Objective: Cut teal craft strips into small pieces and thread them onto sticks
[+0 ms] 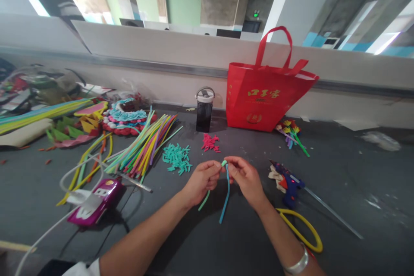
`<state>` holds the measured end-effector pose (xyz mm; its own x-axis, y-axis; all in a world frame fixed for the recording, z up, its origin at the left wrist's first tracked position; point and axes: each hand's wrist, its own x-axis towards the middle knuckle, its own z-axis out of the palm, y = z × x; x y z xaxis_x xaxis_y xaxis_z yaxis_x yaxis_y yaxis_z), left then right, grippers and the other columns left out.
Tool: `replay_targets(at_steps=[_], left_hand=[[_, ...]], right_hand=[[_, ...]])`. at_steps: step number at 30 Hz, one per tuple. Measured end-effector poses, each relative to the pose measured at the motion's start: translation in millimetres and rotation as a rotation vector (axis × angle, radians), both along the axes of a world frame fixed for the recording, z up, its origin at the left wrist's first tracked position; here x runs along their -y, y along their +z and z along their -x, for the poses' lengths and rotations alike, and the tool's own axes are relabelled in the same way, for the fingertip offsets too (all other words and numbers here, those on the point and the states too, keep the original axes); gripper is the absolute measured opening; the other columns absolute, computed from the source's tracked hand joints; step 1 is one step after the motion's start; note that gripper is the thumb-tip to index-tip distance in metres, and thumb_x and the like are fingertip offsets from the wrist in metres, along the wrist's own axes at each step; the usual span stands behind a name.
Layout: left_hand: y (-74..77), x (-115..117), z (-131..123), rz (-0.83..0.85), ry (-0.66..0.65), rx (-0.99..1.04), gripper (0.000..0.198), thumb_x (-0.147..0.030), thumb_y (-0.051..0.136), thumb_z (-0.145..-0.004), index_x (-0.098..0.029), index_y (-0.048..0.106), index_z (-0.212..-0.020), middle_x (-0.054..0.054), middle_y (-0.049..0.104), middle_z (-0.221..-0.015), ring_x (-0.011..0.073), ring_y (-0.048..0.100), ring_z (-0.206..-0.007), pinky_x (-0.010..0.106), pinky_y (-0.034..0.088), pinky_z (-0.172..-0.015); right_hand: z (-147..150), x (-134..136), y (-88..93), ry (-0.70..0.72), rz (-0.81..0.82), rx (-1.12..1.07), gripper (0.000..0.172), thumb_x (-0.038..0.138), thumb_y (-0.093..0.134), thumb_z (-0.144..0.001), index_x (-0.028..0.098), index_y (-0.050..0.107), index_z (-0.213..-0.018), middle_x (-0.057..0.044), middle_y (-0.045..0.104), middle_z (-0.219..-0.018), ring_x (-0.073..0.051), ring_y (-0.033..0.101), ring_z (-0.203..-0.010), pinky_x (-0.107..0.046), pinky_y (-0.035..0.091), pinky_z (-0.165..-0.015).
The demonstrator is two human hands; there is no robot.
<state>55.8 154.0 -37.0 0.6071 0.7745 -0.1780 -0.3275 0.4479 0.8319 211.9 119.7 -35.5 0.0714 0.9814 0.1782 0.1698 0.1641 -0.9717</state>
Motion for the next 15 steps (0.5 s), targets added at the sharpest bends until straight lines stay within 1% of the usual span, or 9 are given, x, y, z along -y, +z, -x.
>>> replay_targets(at_steps=[2, 4, 7, 10, 15], left_hand=[[1.5, 0.6, 0.0, -0.003, -0.009, -0.015, 0.032, -0.044, 0.068, -0.075, -0.015, 0.055, -0.074, -0.011, 0.021, -0.049, 0.0023, 0.012, -0.041, 0.021, 0.007, -0.041], [3.3, 2.6, -1.2, 0.001, -0.009, -0.043, 0.033, -0.044, 0.069, -0.074, -0.015, 0.053, -0.072, -0.011, 0.023, -0.048, 0.0021, 0.013, -0.041, 0.021, 0.007, -0.041], [4.7, 6.4, -4.0, 0.000, 0.027, -0.098, 0.034, -0.044, 0.069, -0.073, -0.015, 0.053, -0.071, -0.011, 0.025, -0.047, 0.0020, 0.014, -0.040, 0.021, 0.007, -0.040], [3.6, 8.7, -6.3, 0.015, 0.060, -0.119, 0.034, -0.044, 0.069, -0.072, -0.015, 0.053, -0.070, -0.012, 0.024, -0.046, 0.0019, 0.014, -0.039, 0.021, 0.007, -0.040], [-0.5, 6.9, -6.7, 0.081, 0.036, -0.096, 0.031, -0.041, 0.069, -0.073, -0.016, 0.052, -0.070, -0.012, 0.022, -0.047, 0.0018, 0.012, -0.039, 0.020, 0.006, -0.040]], right_hand=[[-0.8, 0.2, 1.0, 0.016, 0.005, 0.027, 0.028, 0.042, 0.057, -0.084, 0.020, 0.063, -0.101, -0.002, 0.068, -0.080, -0.013, 0.059, -0.063, -0.023, 0.051, -0.053], [-1.0, 0.6, 1.2, 0.025, 0.002, 0.081, 0.022, 0.039, 0.057, -0.084, 0.020, 0.064, -0.094, -0.001, 0.067, -0.077, -0.013, 0.059, -0.060, -0.022, 0.050, -0.052], [0.4, 1.5, 0.5, -0.004, -0.042, 0.184, 0.016, 0.034, 0.056, -0.085, 0.020, 0.063, -0.087, -0.001, 0.066, -0.074, -0.013, 0.059, -0.060, -0.023, 0.049, -0.054], [2.8, 2.2, -0.2, -0.041, -0.120, 0.276, 0.012, 0.029, 0.053, -0.087, 0.020, 0.061, -0.085, -0.002, 0.066, -0.075, -0.014, 0.061, -0.067, -0.025, 0.049, -0.061], [4.8, 2.0, -4.0, -0.072, -0.217, 0.370, 0.011, 0.025, 0.050, -0.088, 0.021, 0.060, -0.085, -0.001, 0.063, -0.075, -0.015, 0.060, -0.070, -0.026, 0.047, -0.066]])
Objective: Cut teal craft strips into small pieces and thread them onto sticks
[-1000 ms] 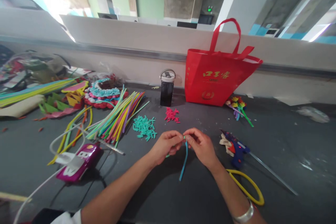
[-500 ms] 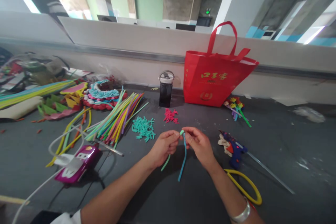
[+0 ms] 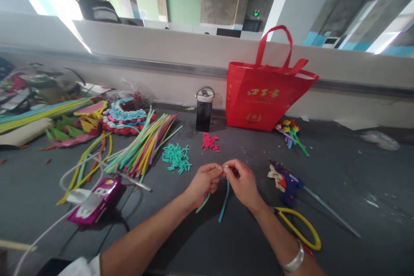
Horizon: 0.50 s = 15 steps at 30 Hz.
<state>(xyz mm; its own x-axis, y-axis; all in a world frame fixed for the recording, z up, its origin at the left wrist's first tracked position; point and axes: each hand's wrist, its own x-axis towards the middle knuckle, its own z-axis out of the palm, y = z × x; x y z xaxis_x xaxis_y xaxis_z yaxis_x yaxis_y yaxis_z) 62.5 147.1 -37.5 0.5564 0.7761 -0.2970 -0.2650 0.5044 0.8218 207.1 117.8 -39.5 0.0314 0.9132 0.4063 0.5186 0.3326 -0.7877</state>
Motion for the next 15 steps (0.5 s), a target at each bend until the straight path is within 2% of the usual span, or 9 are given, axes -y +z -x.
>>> replay_targets(at_steps=[3, 6, 11, 15], left_hand=[[-1.4, -1, 0, 0.005, 0.006, 0.027, 0.029, -0.038, 0.070, -0.073, -0.016, 0.051, -0.071, -0.012, 0.022, -0.047, 0.0018, 0.011, -0.039, 0.020, 0.006, -0.039], [0.0, 2, -1, -0.007, 0.030, 0.065, 0.028, -0.037, 0.069, -0.073, -0.017, 0.050, -0.072, -0.012, 0.021, -0.047, 0.0020, 0.011, -0.039, 0.019, 0.007, -0.039], [7.4, 11, -9, -0.084, -0.051, 0.086, 0.025, -0.040, 0.061, -0.079, -0.017, 0.050, -0.076, -0.011, 0.029, -0.050, 0.0019, 0.015, -0.037, 0.017, 0.008, -0.037], [8.1, 19, -14, -0.138, -0.133, -0.060, 0.024, -0.039, 0.057, -0.079, -0.016, 0.054, -0.081, -0.008, 0.042, -0.050, 0.0024, 0.021, -0.032, 0.017, 0.013, -0.032]], right_hand=[[1, 0, -3.0, -0.024, -0.027, 0.032, 0.011, 0.025, 0.049, -0.088, 0.021, 0.059, -0.086, -0.003, 0.063, -0.078, -0.017, 0.059, -0.073, -0.028, 0.047, -0.070], [2, -1, -4.5, -0.025, -0.009, -0.026, 0.011, 0.027, 0.050, -0.088, 0.020, 0.059, -0.086, -0.003, 0.063, -0.079, -0.016, 0.059, -0.073, -0.028, 0.047, -0.069], [-2, -7, -5.7, 0.029, 0.134, -0.403, 0.015, 0.034, 0.052, -0.086, 0.020, 0.057, -0.085, 0.003, 0.057, -0.066, -0.012, 0.054, -0.058, -0.022, 0.046, -0.053], [-11, -14, -8.7, -0.087, 0.168, -0.657, 0.021, 0.041, 0.053, -0.083, 0.019, 0.054, -0.084, 0.002, 0.060, -0.072, -0.010, 0.052, -0.051, -0.020, 0.044, -0.044]])
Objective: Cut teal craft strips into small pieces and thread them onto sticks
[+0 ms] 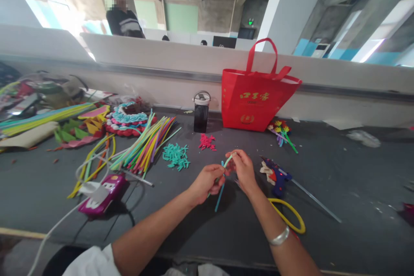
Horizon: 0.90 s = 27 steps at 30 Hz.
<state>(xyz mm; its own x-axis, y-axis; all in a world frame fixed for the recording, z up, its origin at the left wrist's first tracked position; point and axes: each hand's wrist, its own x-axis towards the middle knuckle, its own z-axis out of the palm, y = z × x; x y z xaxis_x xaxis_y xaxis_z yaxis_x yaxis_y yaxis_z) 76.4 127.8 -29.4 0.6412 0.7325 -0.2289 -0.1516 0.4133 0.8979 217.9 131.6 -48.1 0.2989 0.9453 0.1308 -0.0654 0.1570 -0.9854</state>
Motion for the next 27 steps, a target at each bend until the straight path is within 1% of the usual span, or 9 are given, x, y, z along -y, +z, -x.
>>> replay_targets(at_steps=[4, 7, 11, 13, 16, 18, 23, 25, 27], left_hand=[[-3.8, 13, -1, -0.054, -0.018, -0.184, 0.023, -0.039, 0.051, -0.079, -0.016, 0.053, -0.077, -0.005, 0.050, -0.047, 0.0054, 0.031, -0.026, 0.018, 0.022, -0.030], [-7.0, 25, 0, -0.092, -0.012, -0.291, 0.025, -0.041, 0.047, -0.081, -0.017, 0.052, -0.077, -0.006, 0.050, -0.045, 0.0058, 0.032, -0.025, 0.017, 0.021, -0.030], [-11.9, 43, 9, -0.170, -0.046, -0.488, 0.024, -0.038, 0.039, -0.086, -0.018, 0.050, -0.079, -0.007, 0.047, -0.043, 0.0062, 0.030, -0.025, 0.018, 0.020, -0.033], [-12.7, 52, 17, -0.329, -0.080, -0.628, 0.025, -0.034, 0.036, -0.088, -0.018, 0.050, -0.074, -0.006, 0.047, -0.043, 0.0072, 0.035, -0.029, 0.019, 0.025, -0.038], [-10.6, 63, 30, -0.714, -0.087, -0.886, 0.027, -0.029, 0.040, -0.088, -0.018, 0.051, -0.066, 0.001, 0.056, -0.053, 0.0116, 0.053, -0.048, 0.022, 0.032, -0.049], [-9.0, 67, 36, -0.875, -0.082, -1.043, 0.026, -0.030, 0.040, -0.089, -0.018, 0.054, -0.071, 0.004, 0.063, -0.063, 0.0159, 0.061, -0.060, 0.024, 0.035, -0.054], [-14.8, 65, 29, -0.973, -0.093, -1.260, 0.032, -0.048, 0.042, -0.089, -0.020, 0.056, -0.092, 0.009, 0.070, -0.081, 0.0240, 0.067, -0.075, 0.028, 0.044, -0.063], [-19.8, 62, 23, -1.009, -0.125, -1.284, 0.030, -0.047, 0.047, -0.087, -0.019, 0.055, -0.096, 0.010, 0.070, -0.086, 0.0261, 0.068, -0.079, 0.030, 0.046, -0.065], [-24.3, 61, 18, -1.033, -0.155, -1.291, 0.023, -0.038, 0.045, -0.089, -0.019, 0.054, -0.098, 0.010, 0.071, -0.089, 0.0264, 0.068, -0.083, 0.031, 0.048, -0.067]], right_hand=[[-5, -6, -7.3, -0.076, 0.056, -0.032, 0.025, 0.044, 0.054, -0.079, 0.019, 0.052, -0.081, 0.006, 0.054, -0.059, -0.006, 0.044, -0.039, -0.018, 0.038, -0.036], [-4, -9, -13.7, -0.086, 0.094, -0.008, 0.027, 0.045, 0.056, -0.076, 0.018, 0.053, -0.079, 0.008, 0.051, -0.051, -0.006, 0.042, -0.035, -0.017, 0.035, -0.033], [-2, -11, -20.0, -0.100, 0.164, 0.040, 0.029, 0.045, 0.058, -0.072, 0.017, 0.053, -0.077, 0.007, 0.051, -0.049, -0.006, 0.042, -0.032, -0.017, 0.034, -0.029], [-3, -12, -22.4, -0.109, 0.194, 0.079, 0.028, 0.044, 0.058, -0.072, 0.017, 0.054, -0.076, 0.007, 0.051, -0.049, -0.006, 0.042, -0.033, -0.016, 0.033, -0.029], [-7, -13, -26.0, -0.128, 0.228, 0.154, 0.027, 0.042, 0.057, -0.074, 0.016, 0.056, -0.080, 0.007, 0.051, -0.050, -0.006, 0.042, -0.033, -0.017, 0.032, -0.029], [-9, -14, -28.4, -0.130, 0.248, 0.213, 0.027, 0.042, 0.056, -0.075, 0.016, 0.057, -0.082, 0.007, 0.051, -0.049, -0.007, 0.041, -0.032, -0.017, 0.030, -0.029], [-8, -15, -33.9, -0.087, 0.294, 0.395, 0.022, 0.038, 0.057, -0.076, 0.016, 0.061, -0.078, 0.006, 0.052, -0.047, -0.009, 0.042, -0.031, -0.020, 0.029, -0.034], [-6, -17, -35.0, -0.091, 0.305, 0.465, 0.018, 0.034, 0.058, -0.075, 0.016, 0.062, -0.074, 0.003, 0.056, -0.050, -0.010, 0.048, -0.038, -0.020, 0.032, -0.039], [-5, -21, -34.9, -0.095, 0.316, 0.526, 0.013, 0.029, 0.061, -0.071, 0.017, 0.062, -0.067, 0.000, 0.059, -0.052, -0.012, 0.054, -0.047, -0.021, 0.033, -0.045]])
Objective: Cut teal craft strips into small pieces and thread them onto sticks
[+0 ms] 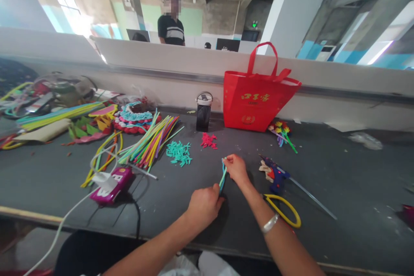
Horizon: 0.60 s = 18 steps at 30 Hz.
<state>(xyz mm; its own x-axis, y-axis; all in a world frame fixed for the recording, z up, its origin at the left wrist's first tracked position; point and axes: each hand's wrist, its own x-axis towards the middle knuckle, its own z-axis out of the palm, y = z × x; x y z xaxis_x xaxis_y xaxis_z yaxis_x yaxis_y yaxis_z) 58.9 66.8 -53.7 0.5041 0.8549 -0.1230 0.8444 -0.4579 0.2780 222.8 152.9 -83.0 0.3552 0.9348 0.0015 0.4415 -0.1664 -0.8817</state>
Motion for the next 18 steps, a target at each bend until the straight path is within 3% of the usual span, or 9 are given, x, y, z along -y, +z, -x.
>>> replay_targets(at_steps=[3, 6, 9, 11, 13, 15, 18], left_hand=[[-3.2, 1, -2, 0.010, -0.003, -0.015, 0.019, -0.028, 0.039, -0.090, -0.019, 0.054, -0.098, 0.011, 0.070, -0.088, 0.0262, 0.069, -0.082, 0.033, 0.048, -0.068], [-1.0, 0, 3, 0.020, 0.013, 0.061, 0.018, -0.029, 0.042, -0.088, -0.019, 0.055, -0.094, 0.011, 0.070, -0.084, 0.0260, 0.068, -0.079, 0.032, 0.047, -0.067], [6.2, -11, 14, 0.005, 0.111, 0.331, 0.021, -0.036, 0.045, -0.088, -0.020, 0.056, -0.094, 0.007, 0.068, -0.081, 0.0225, 0.066, -0.077, 0.030, 0.045, -0.067], [12.7, -25, 20, 0.013, 0.220, 0.613, 0.026, -0.041, 0.043, -0.089, -0.020, 0.056, -0.096, 0.005, 0.066, -0.082, 0.0193, 0.063, -0.077, 0.028, 0.044, -0.069], [19.2, -39, 23, 0.151, 0.319, 0.899, 0.031, -0.046, 0.044, -0.088, -0.018, 0.057, -0.092, 0.005, 0.065, -0.082, 0.0173, 0.061, -0.076, 0.027, 0.045, -0.069], [24.5, -50, 22, 0.442, 0.363, 1.131, 0.035, -0.050, 0.047, -0.085, -0.016, 0.057, -0.090, 0.006, 0.065, -0.081, 0.0162, 0.062, -0.073, 0.027, 0.047, -0.067], [27.0, -57, 14, 0.739, 0.354, 1.290, 0.038, -0.051, 0.057, -0.079, -0.015, 0.057, -0.088, 0.003, 0.063, -0.072, 0.0143, 0.062, -0.063, 0.026, 0.048, -0.063]], right_hand=[[3, -7, 3.5, 0.008, 0.031, 0.050, 0.016, 0.017, 0.065, -0.061, 0.018, 0.056, -0.048, -0.001, 0.057, -0.049, -0.014, 0.057, -0.057, -0.021, 0.031, -0.050], [7, -10, 11.5, 0.043, 0.057, 0.022, 0.023, 0.009, 0.064, -0.054, 0.018, 0.049, -0.039, 0.001, 0.048, -0.040, -0.014, 0.055, -0.056, -0.022, 0.028, -0.050], [16, -5, 23.6, 0.130, 0.056, -0.098, 0.014, 0.017, 0.065, -0.059, 0.017, 0.056, -0.048, 0.004, 0.045, -0.039, -0.012, 0.049, -0.049, -0.021, 0.027, -0.047], [23, 3, 32.4, 0.193, 0.039, -0.213, 0.014, 0.030, 0.063, -0.066, 0.017, 0.063, -0.067, 0.005, 0.050, -0.045, -0.011, 0.047, -0.046, -0.020, 0.028, -0.044], [31, 10, 39.9, 0.238, 0.007, -0.329, 0.028, 0.043, 0.063, -0.069, 0.018, 0.063, -0.080, 0.004, 0.054, -0.054, -0.011, 0.049, -0.049, -0.019, 0.030, -0.042], [39, 15, 44.4, 0.255, -0.024, -0.429, 0.035, 0.049, 0.065, -0.067, 0.018, 0.062, -0.082, 0.004, 0.055, -0.059, -0.010, 0.048, -0.051, -0.018, 0.030, -0.041], [47, 16, 45.0, 0.242, -0.049, -0.546, 0.037, 0.051, 0.069, -0.065, 0.019, 0.061, -0.081, 0.005, 0.053, -0.060, -0.008, 0.045, -0.048, -0.018, 0.029, -0.041]])
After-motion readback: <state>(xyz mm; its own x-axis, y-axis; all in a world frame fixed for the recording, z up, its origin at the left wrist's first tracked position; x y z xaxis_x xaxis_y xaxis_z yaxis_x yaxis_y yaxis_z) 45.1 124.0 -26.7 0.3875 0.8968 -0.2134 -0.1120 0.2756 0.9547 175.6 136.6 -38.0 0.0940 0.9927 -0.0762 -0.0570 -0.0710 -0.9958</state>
